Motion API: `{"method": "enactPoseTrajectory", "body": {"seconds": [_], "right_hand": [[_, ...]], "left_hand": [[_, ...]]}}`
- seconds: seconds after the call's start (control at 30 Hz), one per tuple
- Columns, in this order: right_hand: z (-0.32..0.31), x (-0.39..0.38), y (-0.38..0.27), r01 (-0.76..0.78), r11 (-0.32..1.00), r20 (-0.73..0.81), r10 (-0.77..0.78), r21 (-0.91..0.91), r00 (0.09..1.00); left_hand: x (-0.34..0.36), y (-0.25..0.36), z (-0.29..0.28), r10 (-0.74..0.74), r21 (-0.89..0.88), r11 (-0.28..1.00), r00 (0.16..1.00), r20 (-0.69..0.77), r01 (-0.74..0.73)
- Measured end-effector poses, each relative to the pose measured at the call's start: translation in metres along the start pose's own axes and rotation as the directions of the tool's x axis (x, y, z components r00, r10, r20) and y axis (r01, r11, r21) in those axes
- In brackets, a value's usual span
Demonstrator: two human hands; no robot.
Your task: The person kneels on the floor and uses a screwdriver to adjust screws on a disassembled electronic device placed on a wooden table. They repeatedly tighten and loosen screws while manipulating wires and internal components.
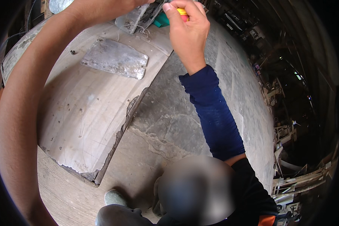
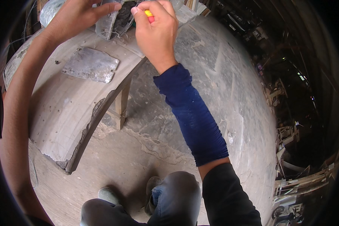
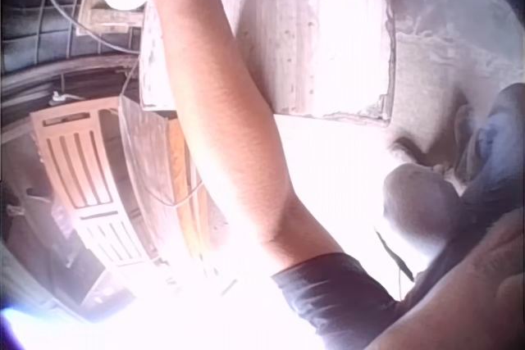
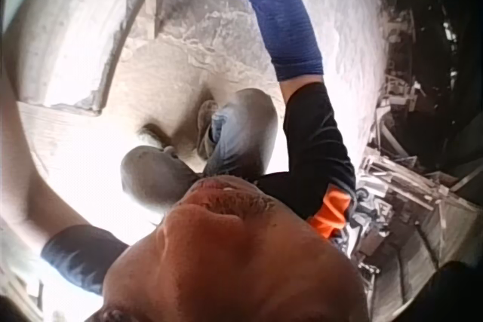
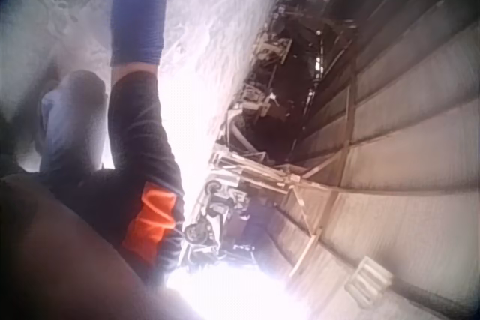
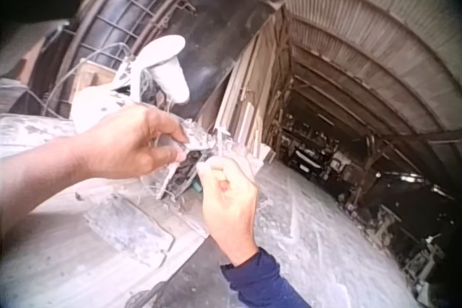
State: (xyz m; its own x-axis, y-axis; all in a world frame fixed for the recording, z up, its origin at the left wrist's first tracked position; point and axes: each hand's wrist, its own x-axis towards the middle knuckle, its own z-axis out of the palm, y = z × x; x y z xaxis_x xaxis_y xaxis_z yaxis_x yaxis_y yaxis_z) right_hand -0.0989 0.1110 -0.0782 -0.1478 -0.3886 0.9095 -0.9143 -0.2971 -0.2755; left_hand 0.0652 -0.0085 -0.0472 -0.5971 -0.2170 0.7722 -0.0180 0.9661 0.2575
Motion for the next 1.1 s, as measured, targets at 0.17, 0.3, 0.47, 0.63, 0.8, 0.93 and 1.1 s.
{"method": "enactPoseTrajectory", "body": {"seconds": [0.17,0.3,0.47,0.63,0.8,0.93,1.1], "right_hand": [[-0.033,-0.022,0.022,-0.084,0.992,0.033,0.088,-0.095,0.996],[-0.046,-0.029,0.030,-0.241,0.970,0.072,0.238,0.040,0.969],[-0.045,-0.024,0.032,-0.356,0.912,0.130,0.336,0.202,0.933],[-0.036,-0.026,0.041,-0.387,0.862,0.096,0.377,0.328,0.921],[-0.021,-0.033,0.037,-0.290,0.861,0.076,0.285,0.418,0.955],[-0.022,-0.030,0.040,-0.279,0.820,0.017,0.313,0.500,0.950],[-0.042,-0.032,0.045,-0.305,0.859,0.055,0.311,0.411,0.949]], "left_hand": [[-0.001,-0.004,0.010,0.101,0.041,0.994,0.993,-0.059,-0.099],[-0.015,0.032,0.007,0.138,0.190,0.975,0.984,-0.116,-0.115],[-0.019,0.072,0.051,-0.244,0.094,0.962,0.962,-0.125,0.256],[0.004,0.093,0.072,-0.781,-0.446,0.545,0.623,0.036,0.710],[0.017,0.095,0.078,-0.852,-0.732,0.352,0.523,0.007,0.584],[0.028,0.104,0.090,-0.902,-0.825,0.271,0.431,-0.038,0.496],[0.038,0.113,0.108,-0.970,-0.914,0.099,0.241,-0.002,0.393]]}}
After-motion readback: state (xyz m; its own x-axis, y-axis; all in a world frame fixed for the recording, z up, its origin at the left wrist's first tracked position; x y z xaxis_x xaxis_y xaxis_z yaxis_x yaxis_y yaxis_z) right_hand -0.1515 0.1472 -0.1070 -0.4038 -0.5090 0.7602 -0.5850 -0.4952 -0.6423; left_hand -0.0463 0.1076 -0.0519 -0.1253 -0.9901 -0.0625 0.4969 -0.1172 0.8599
